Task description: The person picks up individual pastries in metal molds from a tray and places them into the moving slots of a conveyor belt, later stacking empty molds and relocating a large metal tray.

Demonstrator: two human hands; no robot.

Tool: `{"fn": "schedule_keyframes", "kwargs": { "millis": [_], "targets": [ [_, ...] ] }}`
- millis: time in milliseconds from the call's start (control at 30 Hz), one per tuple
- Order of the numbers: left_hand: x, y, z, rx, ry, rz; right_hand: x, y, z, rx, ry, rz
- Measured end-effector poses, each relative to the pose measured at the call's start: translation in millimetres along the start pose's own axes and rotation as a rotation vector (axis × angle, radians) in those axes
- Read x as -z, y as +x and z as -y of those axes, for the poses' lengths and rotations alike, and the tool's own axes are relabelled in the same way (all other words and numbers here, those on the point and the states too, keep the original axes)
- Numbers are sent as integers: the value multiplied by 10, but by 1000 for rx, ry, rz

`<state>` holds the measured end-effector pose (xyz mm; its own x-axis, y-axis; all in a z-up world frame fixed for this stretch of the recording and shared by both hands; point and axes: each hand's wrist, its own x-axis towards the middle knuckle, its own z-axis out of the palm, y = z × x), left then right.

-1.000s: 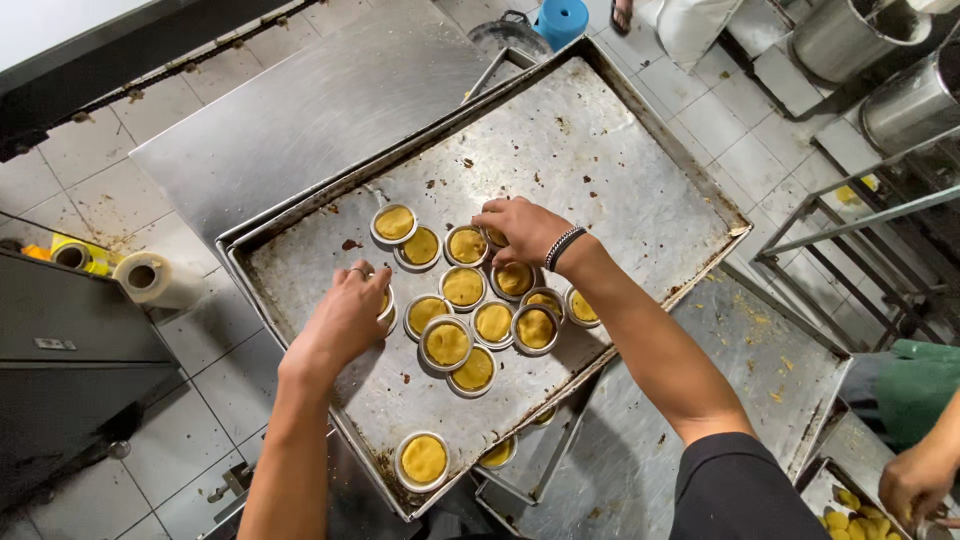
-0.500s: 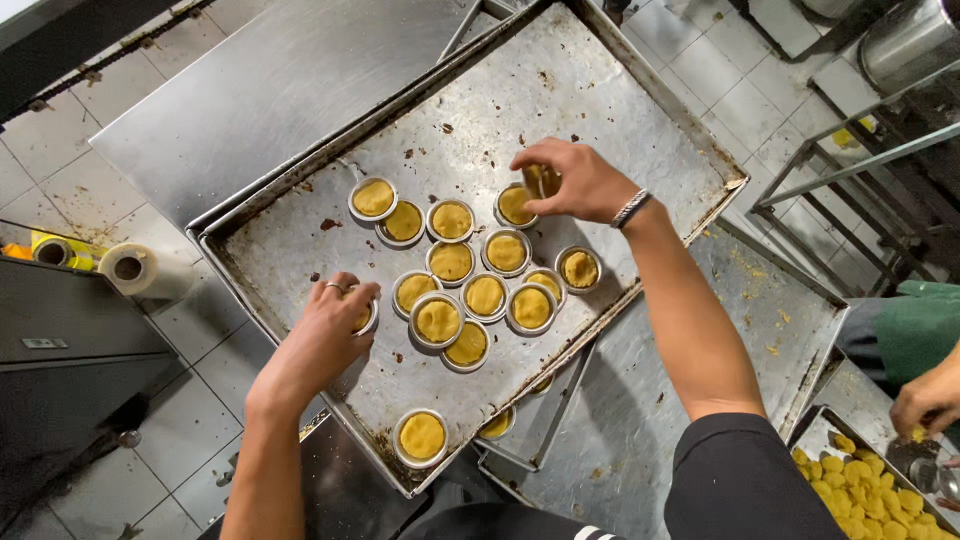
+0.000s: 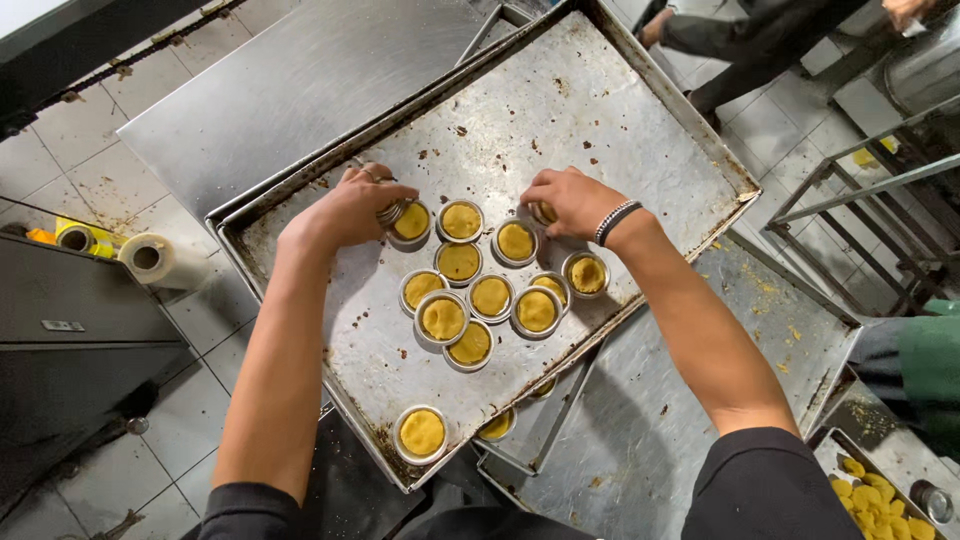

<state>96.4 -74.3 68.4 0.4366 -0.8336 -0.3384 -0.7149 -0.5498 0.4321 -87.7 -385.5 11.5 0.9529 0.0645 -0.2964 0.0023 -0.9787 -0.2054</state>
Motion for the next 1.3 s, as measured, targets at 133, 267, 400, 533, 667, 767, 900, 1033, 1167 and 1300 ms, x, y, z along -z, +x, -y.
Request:
{"fn": "schedule_keyframes", "kwargs": {
  "millis": [133, 267, 400, 533, 667, 767, 900, 1033, 1167, 1300],
  "targets": [
    [-220, -130, 231, 16, 129, -90, 57, -214, -107, -93, -17, -29],
    [-264, -290, 291, 94, 75, -168, 308, -312, 292, 40, 191, -107],
    [-157, -398, -229, 72, -30, -122, 6, -143, 677, 52, 67, 55],
    [-574, -60, -167, 26, 99, -121, -143, -128, 754, 7, -74, 17],
    [-731, -20, 86, 75, 151, -160, 303, -431, 712, -41, 88, 77],
    [-710, -178, 198, 91, 131, -167, 600, -857, 734, -156, 156, 151],
    [-314, -635, -140, 49, -88, -104, 496, -1147, 792, -257, 67, 294],
    [-94, -1018, -992, -49, -221, 110, 38, -1227, 674, -254, -75, 232],
    [-616, -950, -1035, -197, 175, 95, 97, -1258, 585, -246, -105, 155],
    [-912, -942, -987, -194, 362, -53, 440, -1287, 921, -221, 2, 136]
  ]
}}
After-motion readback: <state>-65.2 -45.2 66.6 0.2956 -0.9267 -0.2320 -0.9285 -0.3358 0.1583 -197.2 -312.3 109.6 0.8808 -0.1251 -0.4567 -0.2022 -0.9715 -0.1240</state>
